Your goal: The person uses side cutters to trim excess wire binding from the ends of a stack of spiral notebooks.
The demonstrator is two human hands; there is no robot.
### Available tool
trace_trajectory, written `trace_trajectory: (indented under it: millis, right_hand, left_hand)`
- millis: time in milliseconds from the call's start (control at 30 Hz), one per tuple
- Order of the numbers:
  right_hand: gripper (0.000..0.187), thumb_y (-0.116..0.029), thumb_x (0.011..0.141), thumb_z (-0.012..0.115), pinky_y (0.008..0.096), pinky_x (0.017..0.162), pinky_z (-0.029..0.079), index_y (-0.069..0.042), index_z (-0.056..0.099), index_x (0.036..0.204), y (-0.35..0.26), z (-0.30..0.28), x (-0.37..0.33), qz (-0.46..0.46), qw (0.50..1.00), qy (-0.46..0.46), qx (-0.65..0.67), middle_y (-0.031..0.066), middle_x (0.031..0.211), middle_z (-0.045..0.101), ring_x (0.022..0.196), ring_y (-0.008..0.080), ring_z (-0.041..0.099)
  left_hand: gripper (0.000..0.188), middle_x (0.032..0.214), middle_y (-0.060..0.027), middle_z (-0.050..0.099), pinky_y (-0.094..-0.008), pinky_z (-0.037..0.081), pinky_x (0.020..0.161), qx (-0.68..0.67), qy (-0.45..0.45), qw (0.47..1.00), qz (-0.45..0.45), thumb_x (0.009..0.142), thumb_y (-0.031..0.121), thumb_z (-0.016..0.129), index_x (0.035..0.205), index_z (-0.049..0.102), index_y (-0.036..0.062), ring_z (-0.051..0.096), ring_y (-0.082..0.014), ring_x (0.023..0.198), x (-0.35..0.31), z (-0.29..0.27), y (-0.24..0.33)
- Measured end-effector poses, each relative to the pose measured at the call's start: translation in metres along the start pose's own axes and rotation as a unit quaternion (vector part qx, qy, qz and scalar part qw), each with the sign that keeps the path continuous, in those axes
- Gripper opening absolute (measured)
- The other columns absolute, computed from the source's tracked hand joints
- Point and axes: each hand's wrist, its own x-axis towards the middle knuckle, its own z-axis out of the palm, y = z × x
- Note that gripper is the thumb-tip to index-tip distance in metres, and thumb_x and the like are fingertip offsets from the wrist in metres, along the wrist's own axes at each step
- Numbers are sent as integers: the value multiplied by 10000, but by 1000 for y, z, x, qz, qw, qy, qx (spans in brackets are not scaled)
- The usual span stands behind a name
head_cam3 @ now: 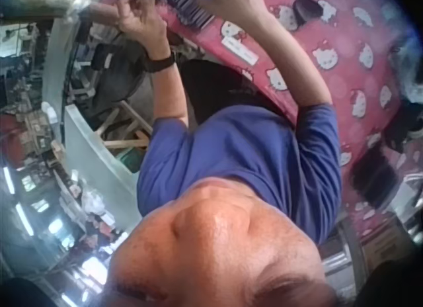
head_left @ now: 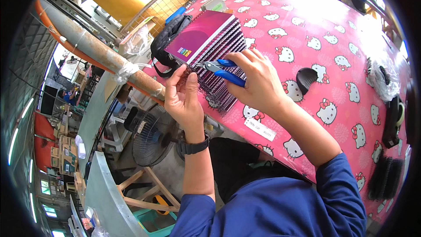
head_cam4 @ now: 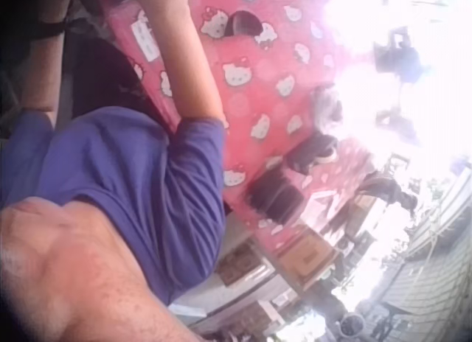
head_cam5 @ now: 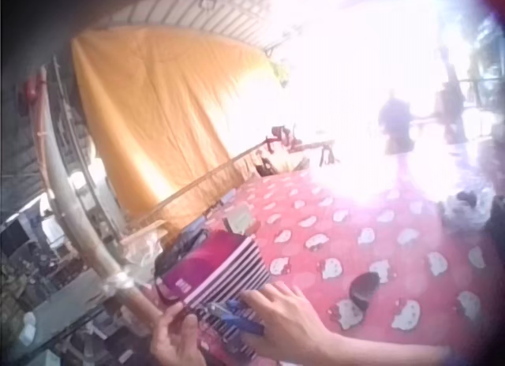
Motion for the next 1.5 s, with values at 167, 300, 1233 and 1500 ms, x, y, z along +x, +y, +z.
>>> trace_trajectory:
  millis: [167,300,1233,1500]
  right_hand:
    - [405,-182,647,695,421,785,458,-61,575,1014,-7,6,-1,-26,994,65,-80,118,867,577,885,306,563]
    - [367,-197,657,706,413,764,471,-65,572,972,-12,-2,0,40,997,-41,-49,113,864,592,887,302,583]
    - [324,-234,670,717,422,742,462,-36,549,863,-18,-4,3,136,981,-126,-64,120,847,609,915,300,589]
    - [285,-201,679,708,418,641,492,-48,584,884,-7,10,-6,-35,986,81,-139,121,734,597,697,319,621]
  left_hand:
    - [251,1020,-80,616,-248,492,795,2,-1,1000,-3,873,-4,645,1115,602,-50,590,-115,890,-1,-3,-4]
    - [255,1034,-91,621,-248,491,798,30,-5,1000,1,873,-1,647,1120,604,-48,594,-117,896,-1,-4,-6]
    - [270,1022,-100,636,-236,501,780,11,77,997,-7,870,0,650,1127,587,-55,604,-124,872,-12,7,-9]
    - [253,963,-98,627,-243,505,737,47,89,995,18,907,63,624,1122,574,-60,595,-119,833,-19,11,-7]
